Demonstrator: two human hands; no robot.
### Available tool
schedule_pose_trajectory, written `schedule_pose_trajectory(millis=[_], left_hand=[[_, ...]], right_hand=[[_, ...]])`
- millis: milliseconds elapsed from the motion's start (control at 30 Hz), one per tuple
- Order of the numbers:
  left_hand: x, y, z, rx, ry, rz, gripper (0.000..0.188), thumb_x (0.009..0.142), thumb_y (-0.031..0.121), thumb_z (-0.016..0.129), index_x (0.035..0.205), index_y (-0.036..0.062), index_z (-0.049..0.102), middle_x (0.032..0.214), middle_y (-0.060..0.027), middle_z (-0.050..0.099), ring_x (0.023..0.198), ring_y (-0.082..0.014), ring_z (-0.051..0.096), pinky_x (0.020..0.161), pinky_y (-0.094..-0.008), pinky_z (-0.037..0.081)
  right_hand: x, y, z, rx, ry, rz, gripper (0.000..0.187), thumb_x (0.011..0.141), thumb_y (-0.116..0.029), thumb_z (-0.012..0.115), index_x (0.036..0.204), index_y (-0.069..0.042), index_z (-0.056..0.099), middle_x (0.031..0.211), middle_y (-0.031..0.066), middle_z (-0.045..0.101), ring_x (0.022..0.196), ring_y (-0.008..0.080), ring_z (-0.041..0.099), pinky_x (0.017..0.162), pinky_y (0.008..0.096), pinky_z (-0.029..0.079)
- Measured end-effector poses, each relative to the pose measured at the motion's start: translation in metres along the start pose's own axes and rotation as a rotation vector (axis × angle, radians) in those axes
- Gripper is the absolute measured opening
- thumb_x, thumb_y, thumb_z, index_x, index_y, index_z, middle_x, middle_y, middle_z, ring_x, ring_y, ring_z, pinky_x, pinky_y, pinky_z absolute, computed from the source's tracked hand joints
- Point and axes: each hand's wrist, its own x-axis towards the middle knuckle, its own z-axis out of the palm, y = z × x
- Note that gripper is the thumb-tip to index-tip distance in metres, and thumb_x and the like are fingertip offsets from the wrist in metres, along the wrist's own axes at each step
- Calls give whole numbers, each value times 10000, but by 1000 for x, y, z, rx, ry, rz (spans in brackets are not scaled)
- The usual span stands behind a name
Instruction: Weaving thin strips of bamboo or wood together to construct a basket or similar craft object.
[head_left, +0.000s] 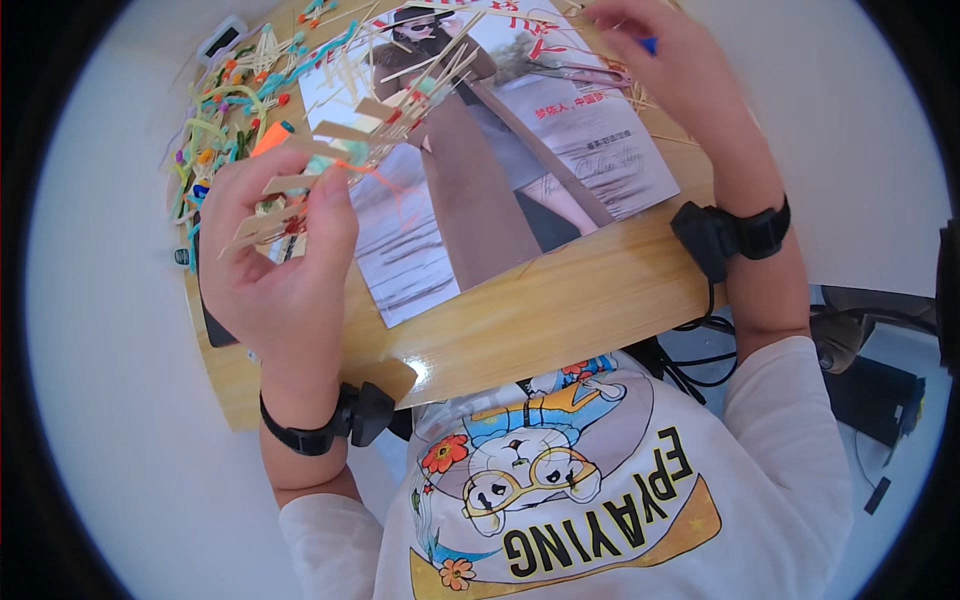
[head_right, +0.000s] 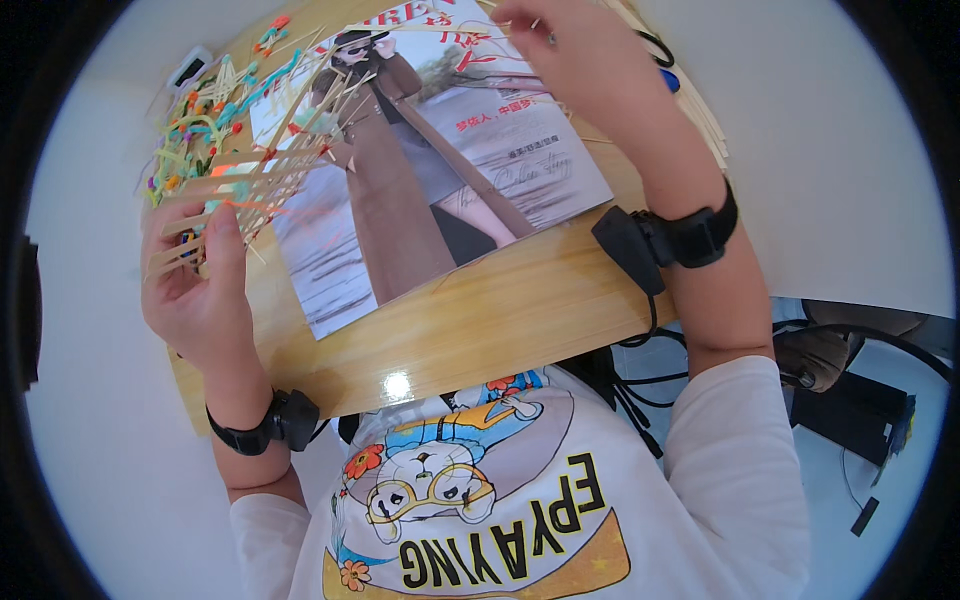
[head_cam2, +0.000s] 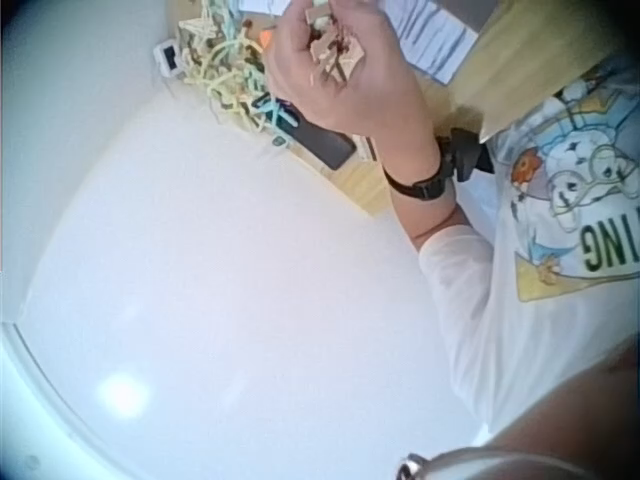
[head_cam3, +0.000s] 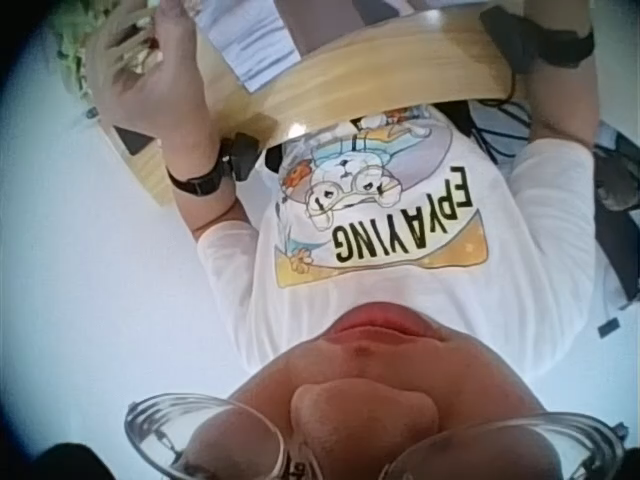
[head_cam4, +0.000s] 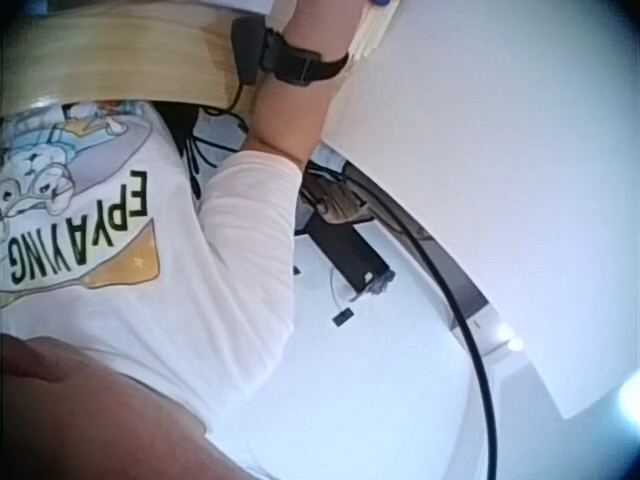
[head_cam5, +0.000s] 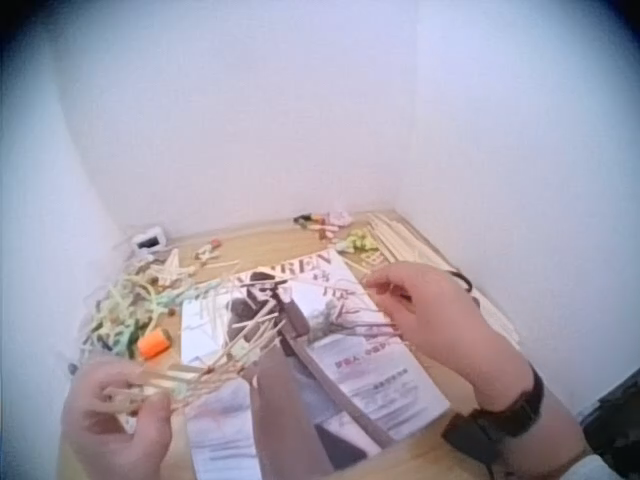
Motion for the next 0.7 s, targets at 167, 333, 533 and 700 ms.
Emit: schedule_pose_trajectory(millis=[167, 333, 533, 700], left_hand=[[-1, -3, 0, 30, -29, 53, 233, 732, -34, 744, 940, 13, 648, 876, -41, 620, 773, -125, 558, 692, -232, 443], [0, -7, 3, -53, 14, 173, 239, 718, -28, 761, 929, 31, 666, 854, -39, 623, 733, -118, 557, 673, -228, 442], [1, -2, -2, -20, -10, 155, 182, 763, -18, 744, 917, 20, 654, 915, -61, 637, 784, -129, 567, 691, -245, 457], [3, -2, 2, -83, 49, 111, 261, 696, 8, 787, 932, 80, 702, 865, -30, 631, 730, -127, 554, 686, -247, 448]], right_hand=[[-16, 25, 30, -110, -158, -94, 268, 858, -142, 648, 1113, -58, 661, 994, 145, 660, 916, 309, 621, 824, 395, 487], [-14, 33, 45, -164, -177, -191, 276, 857, -107, 647, 1130, -68, 663, 944, 129, 617, 863, 288, 603, 790, 350, 489], [-10, 42, 61, -327, -134, -292, 238, 900, -92, 568, 1116, -59, 660, 971, 125, 604, 894, 324, 592, 798, 372, 482], [-8, 1, 36, -259, -34, -181, 262, 916, -62, 535, 1153, -45, 645, 952, 135, 612, 834, 299, 595, 754, 348, 487]])
